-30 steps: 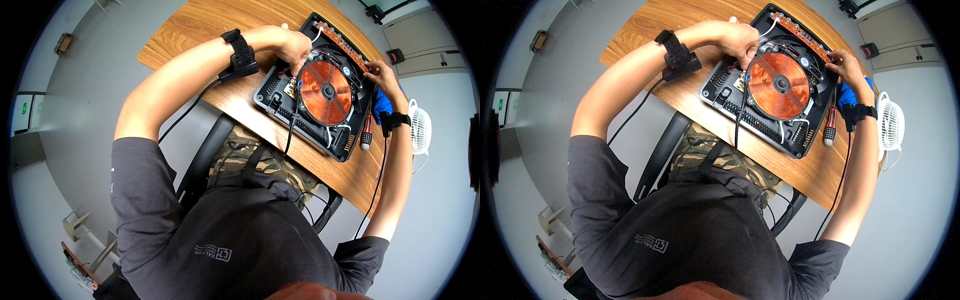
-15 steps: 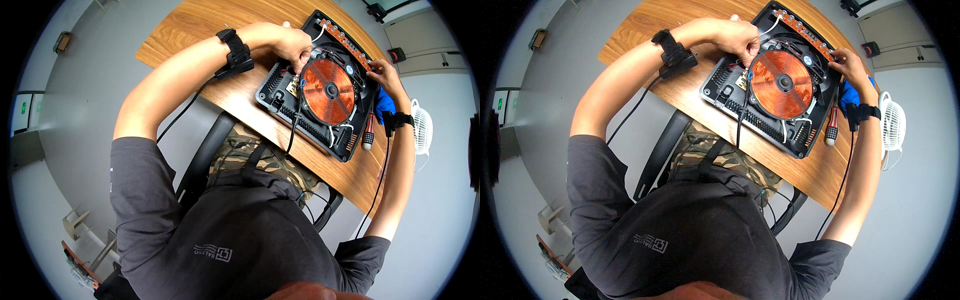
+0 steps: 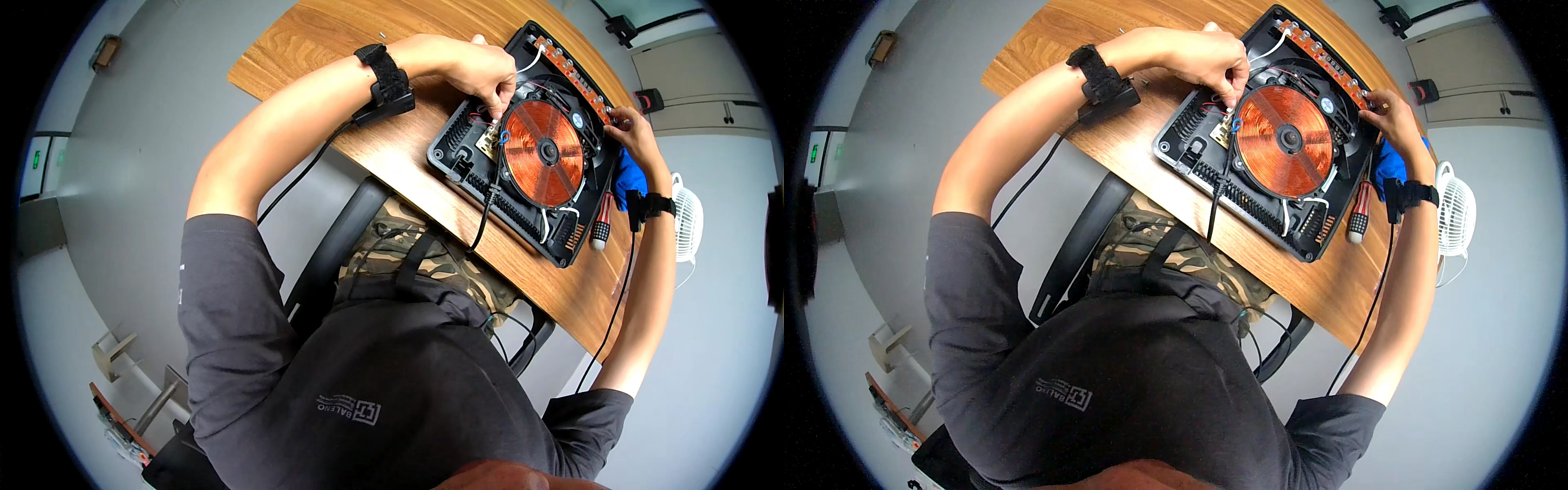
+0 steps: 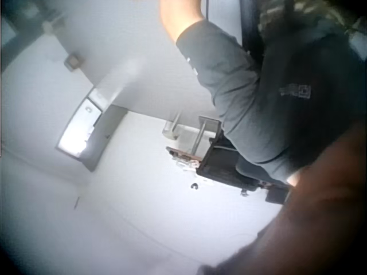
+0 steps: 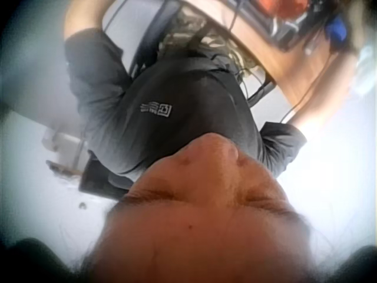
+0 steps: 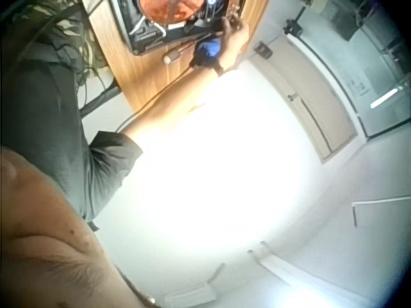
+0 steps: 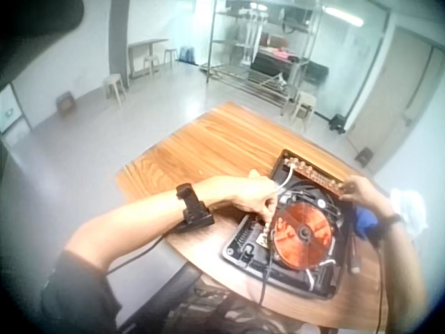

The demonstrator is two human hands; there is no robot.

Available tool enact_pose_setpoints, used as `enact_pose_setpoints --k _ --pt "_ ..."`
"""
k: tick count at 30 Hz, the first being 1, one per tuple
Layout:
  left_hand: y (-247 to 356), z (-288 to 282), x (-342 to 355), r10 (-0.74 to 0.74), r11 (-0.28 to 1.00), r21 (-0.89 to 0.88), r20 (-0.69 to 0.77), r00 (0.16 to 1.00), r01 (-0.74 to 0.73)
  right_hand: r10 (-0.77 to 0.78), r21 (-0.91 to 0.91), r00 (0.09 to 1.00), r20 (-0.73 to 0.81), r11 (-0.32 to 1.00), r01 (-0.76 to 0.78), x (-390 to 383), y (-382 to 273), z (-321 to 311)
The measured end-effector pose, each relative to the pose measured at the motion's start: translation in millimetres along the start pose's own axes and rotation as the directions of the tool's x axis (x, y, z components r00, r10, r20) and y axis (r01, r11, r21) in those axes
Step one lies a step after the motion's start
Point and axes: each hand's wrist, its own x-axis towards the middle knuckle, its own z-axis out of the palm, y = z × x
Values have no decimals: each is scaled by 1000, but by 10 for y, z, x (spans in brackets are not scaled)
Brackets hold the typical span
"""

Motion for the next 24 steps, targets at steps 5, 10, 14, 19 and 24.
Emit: enact_pose_setpoints --k 5,10,14,19,24 --pt "13 20 -3 -2 1000 16 -12 1000 2 5 2 1000 17 1000 -5 28 25 12" --pt "16 28 2 -11 1000 15 -18 1000 11 -14 20 1000 8 1000 13 8 -1 16" --pt "15 39 9 -18 1000 3 -19 1000 18 12 35 1000 20 999 -13 10 -3 20" --pt "44 35 -21 -28 999 -34 -24 999 27 3 47 1000 16 999 -3 4 10 19" --pt "61 20 0 -41 999 5 1 999 41 4 18 1000 13 1000 -4 17 8 19"
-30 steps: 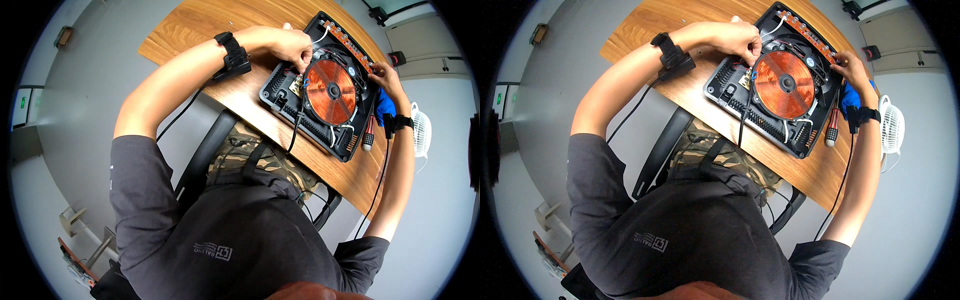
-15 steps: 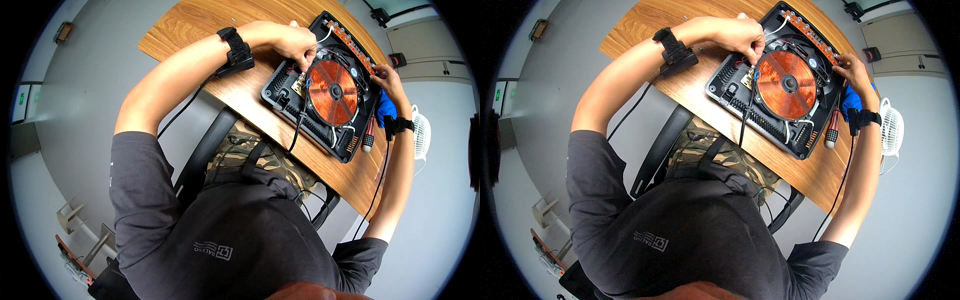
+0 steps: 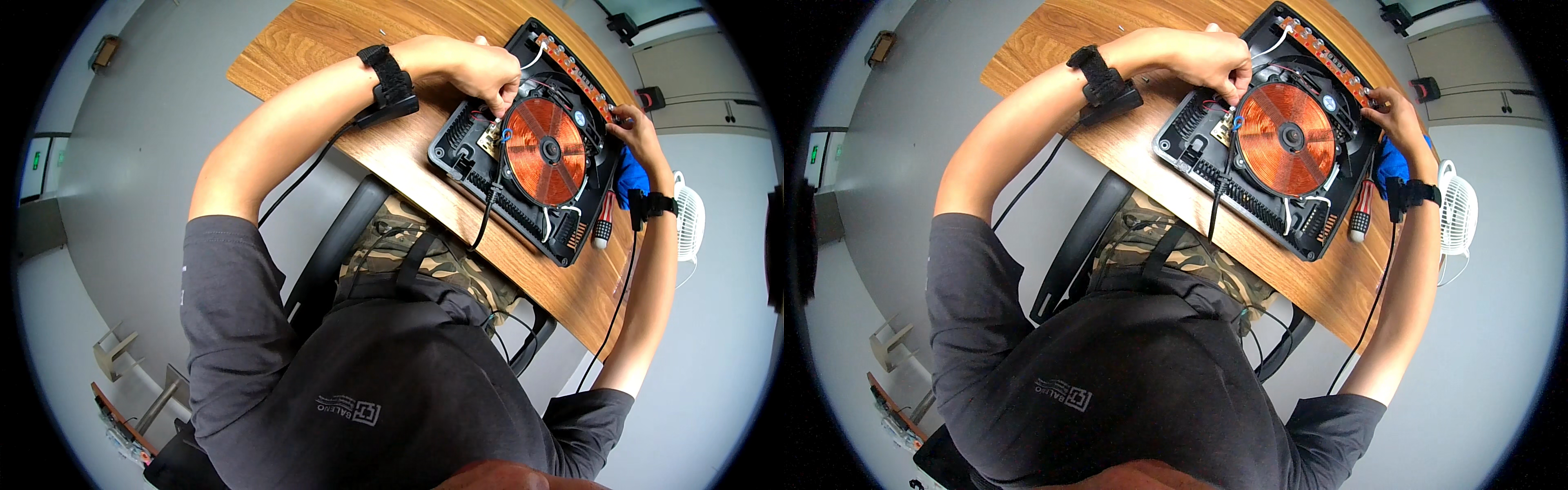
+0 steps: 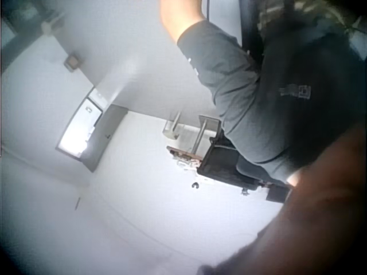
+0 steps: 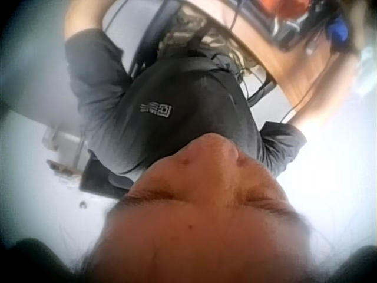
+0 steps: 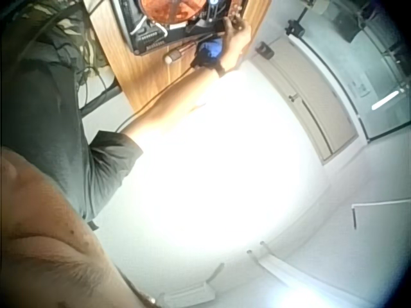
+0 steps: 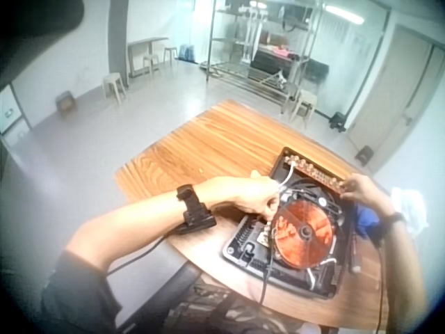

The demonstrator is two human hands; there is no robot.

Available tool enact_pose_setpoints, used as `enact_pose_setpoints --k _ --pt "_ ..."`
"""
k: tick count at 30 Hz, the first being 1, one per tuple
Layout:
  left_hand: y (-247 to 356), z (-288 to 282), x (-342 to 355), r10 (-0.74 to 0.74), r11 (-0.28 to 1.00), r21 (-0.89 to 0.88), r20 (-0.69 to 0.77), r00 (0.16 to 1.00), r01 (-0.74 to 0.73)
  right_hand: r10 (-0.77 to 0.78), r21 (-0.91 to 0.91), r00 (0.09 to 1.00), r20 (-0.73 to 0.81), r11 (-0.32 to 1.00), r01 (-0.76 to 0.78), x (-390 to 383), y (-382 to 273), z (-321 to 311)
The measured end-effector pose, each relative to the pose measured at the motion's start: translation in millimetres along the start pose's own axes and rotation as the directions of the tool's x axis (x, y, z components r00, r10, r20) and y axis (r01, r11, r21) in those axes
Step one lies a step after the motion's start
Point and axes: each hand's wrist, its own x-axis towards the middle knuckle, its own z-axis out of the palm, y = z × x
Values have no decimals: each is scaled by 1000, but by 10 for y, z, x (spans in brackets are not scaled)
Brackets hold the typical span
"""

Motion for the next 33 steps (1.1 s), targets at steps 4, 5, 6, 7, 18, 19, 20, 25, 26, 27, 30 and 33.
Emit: enact_pose_setpoints --k 4,5,6,7,18,19,20,25,26,27,30,33 --pt "-1 2 12 -8 1000 10 5 1000 8 -9 8 1000 -3 1000 10 -2 7 3" --pt "5 1 10 -21 1000 2 11 1000 21 -12 11 1000 -3 1000 13 -2 5 6" --pt "12 2 8 -34 999 -7 17 999 34 -13 9 1000 -5 1000 13 -6 3 5" --pt "24 -5 7 -46 999 -15 23 999 46 -13 7 1000 -7 1000 13 -19 -24 -1" --pt "-7 42 -13 -13 1000 12 -37 999 14 -65 -35 997 -40 997 64 -34 3 23" --pt "5 47 -22 -16 1000 15 -50 999 16 -60 -40 997 -42 997 59 -39 -17 16" --pt "17 42 -21 -16 999 43 -39 999 18 -55 -44 998 -43 998 53 -43 -35 13" --pt "109 -1 -5 -43 988 145 -10 999 44 -21 12 1000 -16 1000 22 -36 -61 1" --pt "115 -4 0 -53 988 143 -8 999 54 12 33 1000 -1 999 -12 -43 -89 -7" --pt "120 -6 4 -63 988 140 -6 998 63 7 27 1000 -1 1000 -7 -38 -100 -7" --pt "166 -23 27 -86 983 162 1 996 85 -7 9 1000 -8 1000 7 -43 -90 -7" --pt "195 -30 68 -115 975 193 23 993 108 -13 -3 1000 -10 1000 13 -26 -66 7"
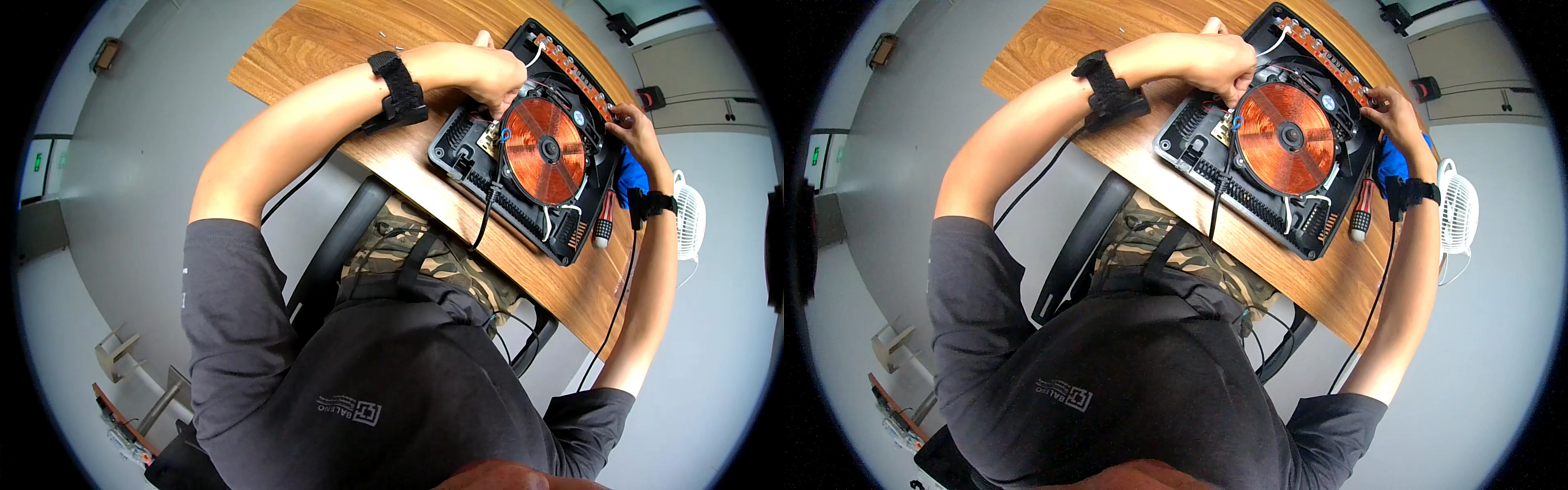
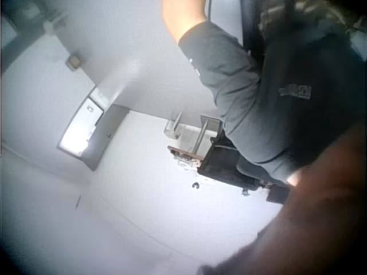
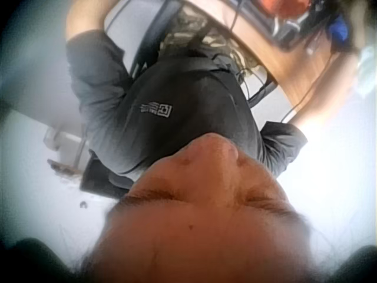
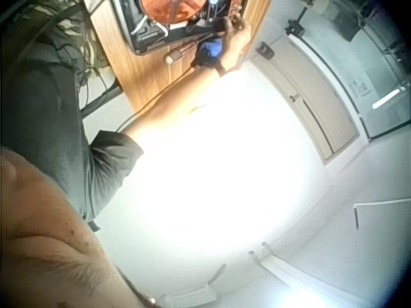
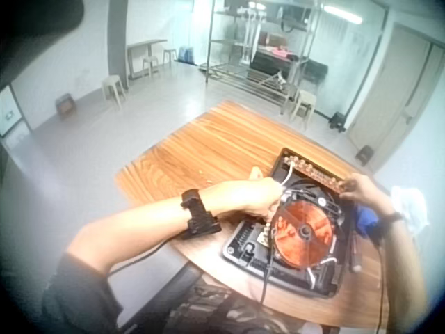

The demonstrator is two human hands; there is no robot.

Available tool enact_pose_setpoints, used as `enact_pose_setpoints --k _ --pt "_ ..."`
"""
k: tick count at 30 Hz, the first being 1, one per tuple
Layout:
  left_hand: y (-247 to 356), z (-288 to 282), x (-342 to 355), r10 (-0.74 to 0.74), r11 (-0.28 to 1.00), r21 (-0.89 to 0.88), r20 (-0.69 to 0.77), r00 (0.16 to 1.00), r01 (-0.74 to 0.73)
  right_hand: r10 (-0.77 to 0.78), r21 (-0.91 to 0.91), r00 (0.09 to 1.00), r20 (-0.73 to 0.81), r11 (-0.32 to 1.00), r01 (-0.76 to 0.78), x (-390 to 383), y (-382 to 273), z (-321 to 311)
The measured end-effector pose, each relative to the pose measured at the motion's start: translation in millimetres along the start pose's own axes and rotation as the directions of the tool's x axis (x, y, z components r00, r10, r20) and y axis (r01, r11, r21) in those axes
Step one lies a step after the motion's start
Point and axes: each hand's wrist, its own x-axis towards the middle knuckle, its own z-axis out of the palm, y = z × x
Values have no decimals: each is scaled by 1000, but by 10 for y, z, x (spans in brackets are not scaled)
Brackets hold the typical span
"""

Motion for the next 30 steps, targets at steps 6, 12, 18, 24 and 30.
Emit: enact_pose_setpoints --k 6,12,18,24,30 --pt "24 -8 92 -42 998 50 48 998 39 18 -31 1000 8 999 -17 5 12 -18" --pt "57 28 4 -87 996 -16 -33 996 87 1 26 1000 5 1000 -2 8 72 -6" --pt "33 29 55 -114 990 -84 -22 993 112 9 -28 1000 8 1000 -9 25 12 -11" --pt "98 -9 71 -133 991 -34 -31 991 132 -4 -32 1000 -11 999 4 3 58 -11" --pt "96 -54 139 -158 987 14 28 987 158 35 -42 999 4 999 -35 39 51 -38"
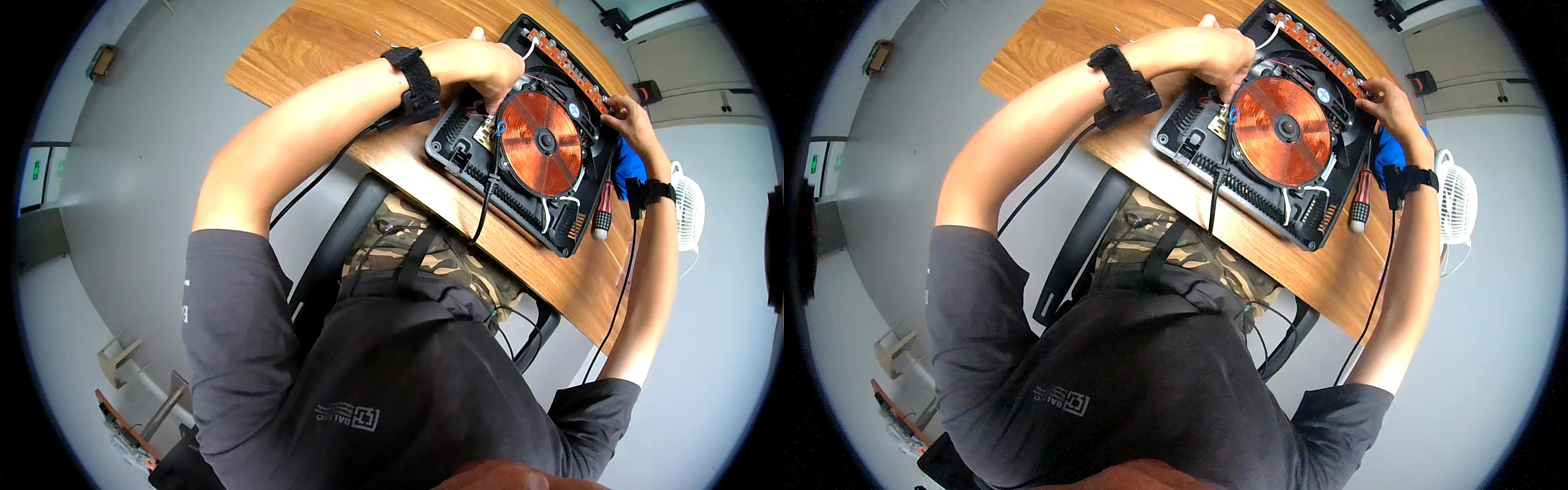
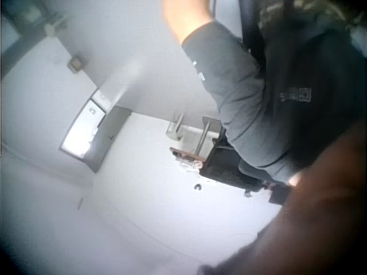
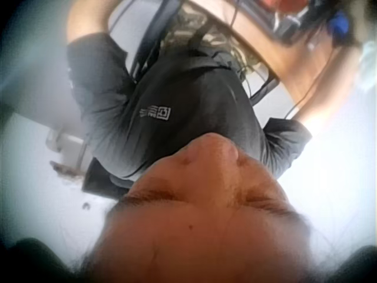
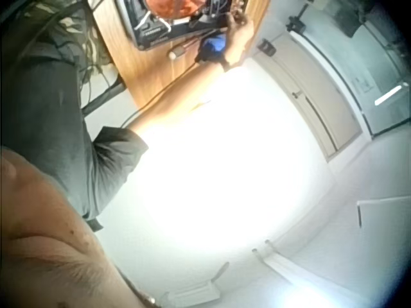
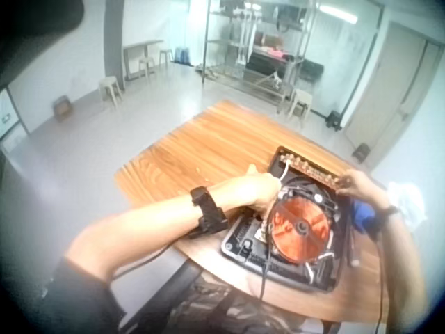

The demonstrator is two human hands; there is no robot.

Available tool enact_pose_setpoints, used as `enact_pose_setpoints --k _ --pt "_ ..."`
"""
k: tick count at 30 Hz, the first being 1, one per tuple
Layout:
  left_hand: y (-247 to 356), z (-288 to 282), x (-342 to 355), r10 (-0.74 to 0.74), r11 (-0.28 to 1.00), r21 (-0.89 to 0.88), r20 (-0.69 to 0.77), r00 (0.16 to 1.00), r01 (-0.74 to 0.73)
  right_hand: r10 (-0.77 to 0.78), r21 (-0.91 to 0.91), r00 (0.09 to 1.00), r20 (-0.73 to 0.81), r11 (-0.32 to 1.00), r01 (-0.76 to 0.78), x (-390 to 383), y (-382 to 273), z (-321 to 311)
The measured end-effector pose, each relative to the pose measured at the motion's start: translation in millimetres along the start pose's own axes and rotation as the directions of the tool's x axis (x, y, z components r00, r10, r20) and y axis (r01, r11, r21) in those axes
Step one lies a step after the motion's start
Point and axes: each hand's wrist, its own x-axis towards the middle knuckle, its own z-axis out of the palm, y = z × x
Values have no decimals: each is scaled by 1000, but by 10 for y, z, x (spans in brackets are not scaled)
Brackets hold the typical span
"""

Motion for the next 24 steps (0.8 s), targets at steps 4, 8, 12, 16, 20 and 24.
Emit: enact_pose_setpoints --k 4,8,12,16,20,24 --pt "75 -35 7 -41 993 114 41 998 36 -26 11 1000 -17 1000 26 -27 -13 21" --pt "154 -35 12 -103 982 165 70 992 90 -35 -26 999 -29 999 34 -35 -15 29" --pt "144 38 77 -131 977 180 83 988 114 -3 24 1000 -9 1000 3 -33 -45 12" --pt "214 6 155 -173 955 272 181 968 120 -58 1 998 -33 998 58 -38 4 35" --pt "105 5 228 -179 969 217 297 938 116 -50 9 998 -28 999 50 -14 32 37" --pt "110 14 284 -154 970 233 363 919 70 -31 10 999 -32 999 32 -22 74 52"
